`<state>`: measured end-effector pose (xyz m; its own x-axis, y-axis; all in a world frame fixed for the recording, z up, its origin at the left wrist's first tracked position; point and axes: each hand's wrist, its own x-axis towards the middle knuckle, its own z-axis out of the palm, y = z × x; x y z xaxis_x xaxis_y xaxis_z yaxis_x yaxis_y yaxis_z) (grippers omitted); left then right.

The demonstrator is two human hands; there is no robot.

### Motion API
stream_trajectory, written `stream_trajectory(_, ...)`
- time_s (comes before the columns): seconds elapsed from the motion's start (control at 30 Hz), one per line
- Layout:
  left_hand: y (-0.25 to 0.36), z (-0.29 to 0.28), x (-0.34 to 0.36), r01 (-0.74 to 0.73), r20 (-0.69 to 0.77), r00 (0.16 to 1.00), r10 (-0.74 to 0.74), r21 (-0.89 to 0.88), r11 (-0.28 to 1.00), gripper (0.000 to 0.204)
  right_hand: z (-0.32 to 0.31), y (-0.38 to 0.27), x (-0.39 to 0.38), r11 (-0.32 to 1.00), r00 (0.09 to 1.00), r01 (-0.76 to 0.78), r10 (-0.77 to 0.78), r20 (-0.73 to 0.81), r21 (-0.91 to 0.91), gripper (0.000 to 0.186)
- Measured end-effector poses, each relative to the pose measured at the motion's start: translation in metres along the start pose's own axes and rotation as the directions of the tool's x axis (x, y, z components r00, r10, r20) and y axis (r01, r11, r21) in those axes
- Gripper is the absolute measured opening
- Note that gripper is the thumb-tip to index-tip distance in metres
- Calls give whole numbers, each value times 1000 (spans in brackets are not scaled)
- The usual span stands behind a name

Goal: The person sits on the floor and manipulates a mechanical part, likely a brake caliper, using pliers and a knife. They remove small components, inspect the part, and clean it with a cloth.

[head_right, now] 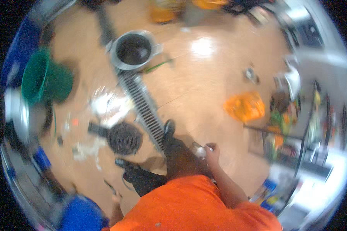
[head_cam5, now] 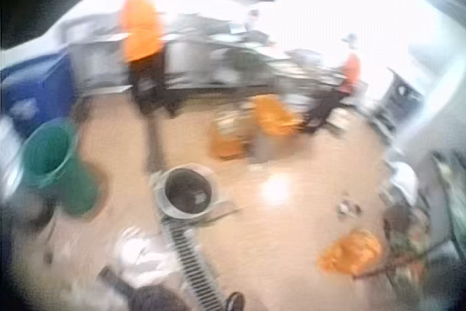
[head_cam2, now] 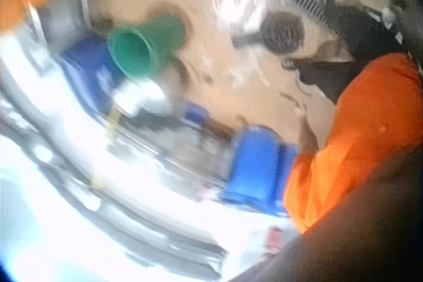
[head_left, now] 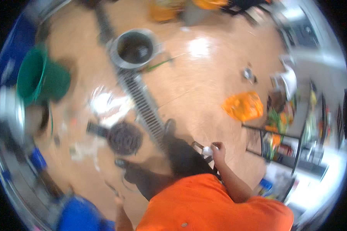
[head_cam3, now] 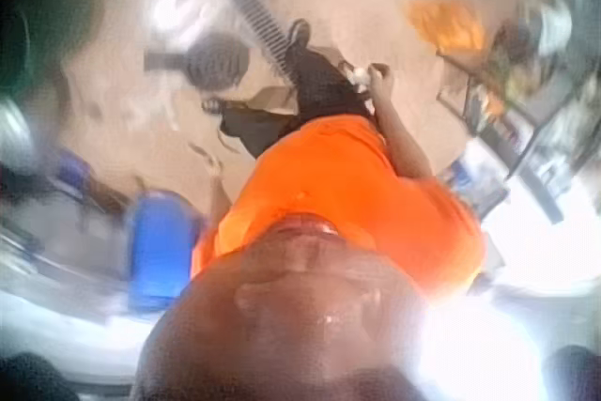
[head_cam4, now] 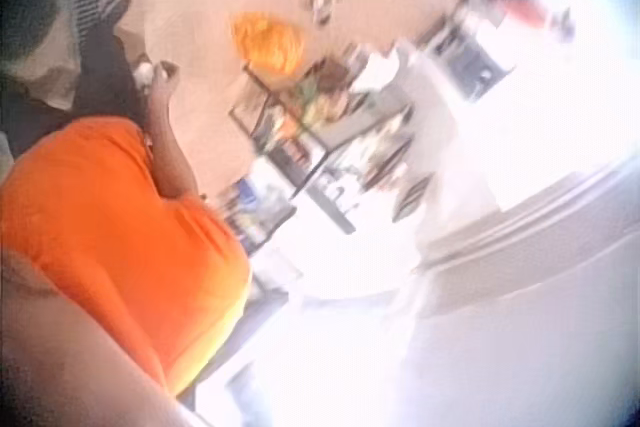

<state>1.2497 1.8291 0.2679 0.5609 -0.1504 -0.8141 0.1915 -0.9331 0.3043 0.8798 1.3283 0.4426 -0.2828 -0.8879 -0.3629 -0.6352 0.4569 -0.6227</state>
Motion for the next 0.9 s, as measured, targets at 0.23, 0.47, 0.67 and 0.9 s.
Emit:
stream_trajectory(0.23, 235, 19, -66, 209, -72, 977, -200, 168, 963, 48, -119, -23, 97, 516, 856, -337, 516, 28, 787, 22)
stream_trajectory(0.47, 538, 125, -26, -310, 84, 949, 302, 398, 863, 38, -163, -36, 241, 454, 787, -261, 611, -84, 852, 25)
stream_trajectory(0.67, 830, 257, -49, -529, 259, 847, 464, 330, 782, 33, -177, 88, 326, 669, 546, -701, 726, -418, 246, 34)
stream_trajectory(0.9, 1216, 478, -40, -837, 677, 508, 533, 533, 121, 49, -236, 30, 402, 423, 245, -711, 898, -367, 561, 35)
